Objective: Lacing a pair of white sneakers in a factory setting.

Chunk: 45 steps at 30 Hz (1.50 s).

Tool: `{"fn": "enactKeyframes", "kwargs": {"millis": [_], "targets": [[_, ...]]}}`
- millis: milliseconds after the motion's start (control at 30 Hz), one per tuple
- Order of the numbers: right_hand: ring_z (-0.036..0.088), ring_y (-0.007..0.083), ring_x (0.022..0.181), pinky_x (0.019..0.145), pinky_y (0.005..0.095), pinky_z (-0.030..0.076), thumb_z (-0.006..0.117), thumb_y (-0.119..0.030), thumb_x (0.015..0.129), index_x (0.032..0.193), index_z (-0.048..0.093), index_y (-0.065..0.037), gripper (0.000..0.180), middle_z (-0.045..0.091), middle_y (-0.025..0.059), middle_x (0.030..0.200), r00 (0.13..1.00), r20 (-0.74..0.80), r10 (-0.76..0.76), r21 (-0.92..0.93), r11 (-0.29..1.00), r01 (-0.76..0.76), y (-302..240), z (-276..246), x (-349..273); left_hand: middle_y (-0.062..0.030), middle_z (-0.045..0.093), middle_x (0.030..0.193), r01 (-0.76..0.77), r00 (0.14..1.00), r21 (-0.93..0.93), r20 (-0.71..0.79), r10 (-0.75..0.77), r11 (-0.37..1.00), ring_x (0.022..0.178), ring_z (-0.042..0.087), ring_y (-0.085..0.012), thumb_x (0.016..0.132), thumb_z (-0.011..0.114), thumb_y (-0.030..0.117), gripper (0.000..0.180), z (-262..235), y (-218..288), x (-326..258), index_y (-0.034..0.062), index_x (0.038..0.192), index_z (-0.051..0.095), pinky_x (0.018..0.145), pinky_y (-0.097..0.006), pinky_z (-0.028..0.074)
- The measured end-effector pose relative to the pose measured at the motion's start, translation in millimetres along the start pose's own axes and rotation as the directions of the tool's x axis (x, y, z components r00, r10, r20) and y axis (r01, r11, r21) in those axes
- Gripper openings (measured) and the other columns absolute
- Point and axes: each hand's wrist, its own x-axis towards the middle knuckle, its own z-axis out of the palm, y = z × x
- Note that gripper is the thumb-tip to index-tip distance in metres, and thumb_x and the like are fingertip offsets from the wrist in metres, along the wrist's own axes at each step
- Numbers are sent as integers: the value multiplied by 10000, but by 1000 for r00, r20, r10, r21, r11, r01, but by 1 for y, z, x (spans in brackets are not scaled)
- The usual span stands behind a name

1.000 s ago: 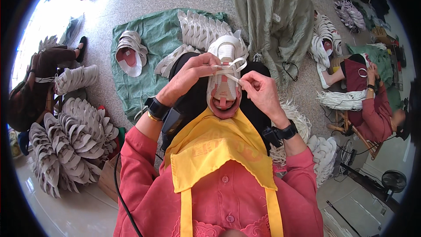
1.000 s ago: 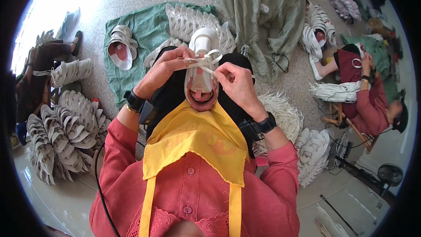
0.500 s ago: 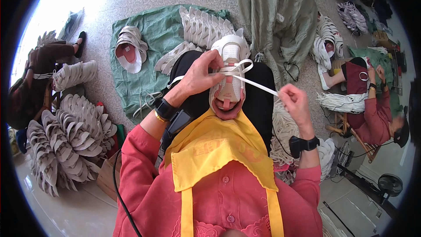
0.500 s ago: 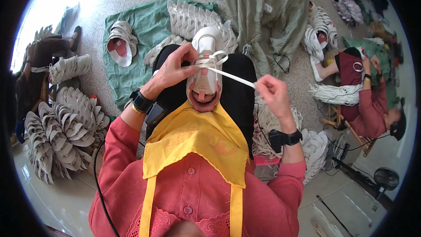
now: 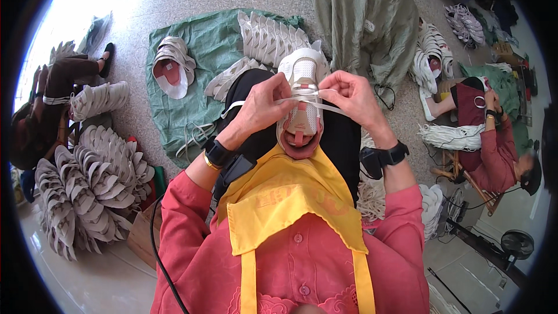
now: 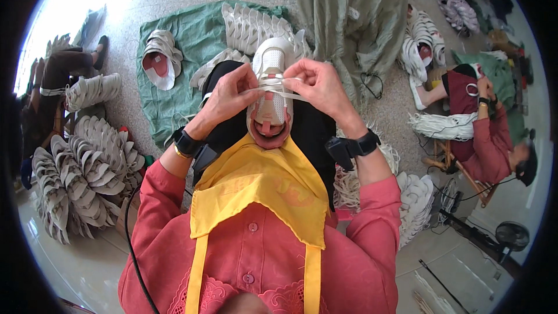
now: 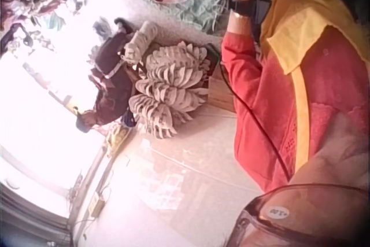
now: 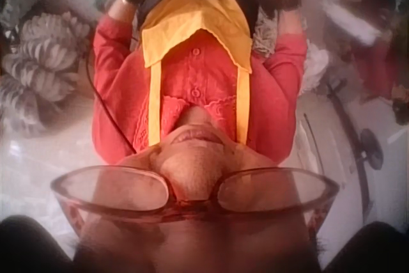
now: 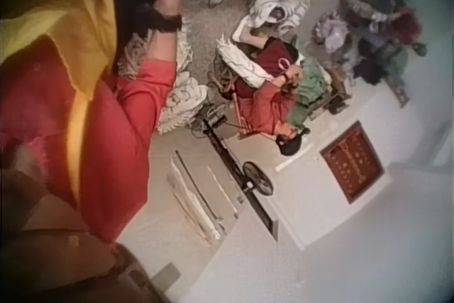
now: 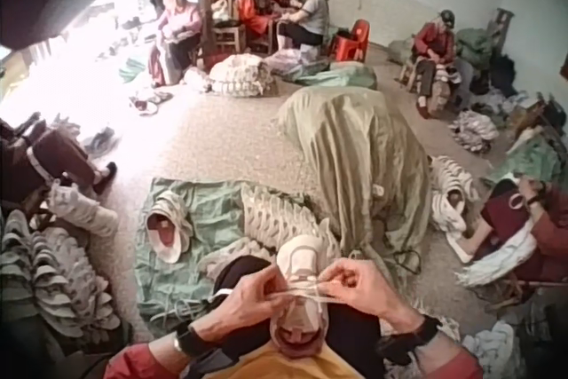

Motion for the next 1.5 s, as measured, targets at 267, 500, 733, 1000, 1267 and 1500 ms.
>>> {"fn": "enactKeyframes", "kwargs": {"millis": [267, 500, 733, 1000, 1267, 1500], "targets": [[613, 247, 555, 570, 361, 488, 830, -284, 787, 805, 643, -6, 335, 613, 144, 635, 994, -109, -10, -530, 846, -50, -18, 20, -13, 49, 531, 853, -21, 1000, -291, 9, 25, 957, 770, 526, -24, 949, 683, 20, 177, 9, -15, 0, 62, 984, 515, 680, -203, 449], [579, 157, 546, 557, 306, 473, 801, -159, 782, 859, 644, -2, 235, 634, 79, 670, 995, -97, 16, -412, 910, -55, -18, 23, -9, 62, 514, 873, 33, 999, -475, 34, -19, 879, 816, 502, -41, 932, 651, -41, 196, -22, -11, -13, 87, 982, 511, 745, -205, 413], [436, 2, 536, 496, 218, 357, 813, -60, 808, 1039, 670, -26, 274, 664, -15, 857, 963, -191, -189, -325, 938, 119, -4, 34, -15, 76, 482, 819, 72, 994, -402, -49, -99, 913, 752, 444, -30, 935, 669, 37, 174, -76, -4, -59, 108, 951, 511, 675, -206, 338], [417, -3, 520, 479, 210, 345, 795, -69, 863, 1010, 678, -8, 197, 678, 5, 811, 977, -207, -47, -320, 947, -22, -3, 33, -31, 49, 520, 824, 148, 987, -206, -37, -159, 967, 729, 510, -45, 937, 677, 6, 185, -71, -22, -67, 72, 961, 505, 631, -233, 405], [582, 187, 555, 541, 324, 482, 784, -66, 843, 936, 641, 3, 184, 675, 109, 790, 966, -229, -123, -386, 922, 26, -13, 47, -38, -81, 623, 798, -84, 991, 106, -91, 94, 991, 725, 625, -124, 897, 769, 108, 284, -9, 11, -35, 10, 980, 516, 649, -308, 514], [625, 193, 600, 555, 322, 491, 773, -63, 844, 939, 628, 4, 185, 669, 119, 804, 964, -253, -85, -372, 928, -16, -4, 48, -35, -121, 597, 775, -225, 949, 202, -176, 261, 953, 679, 613, -240, 856, 769, 106, 288, 16, 7, -24, 8, 975, 525, 626, -353, 492]]}}
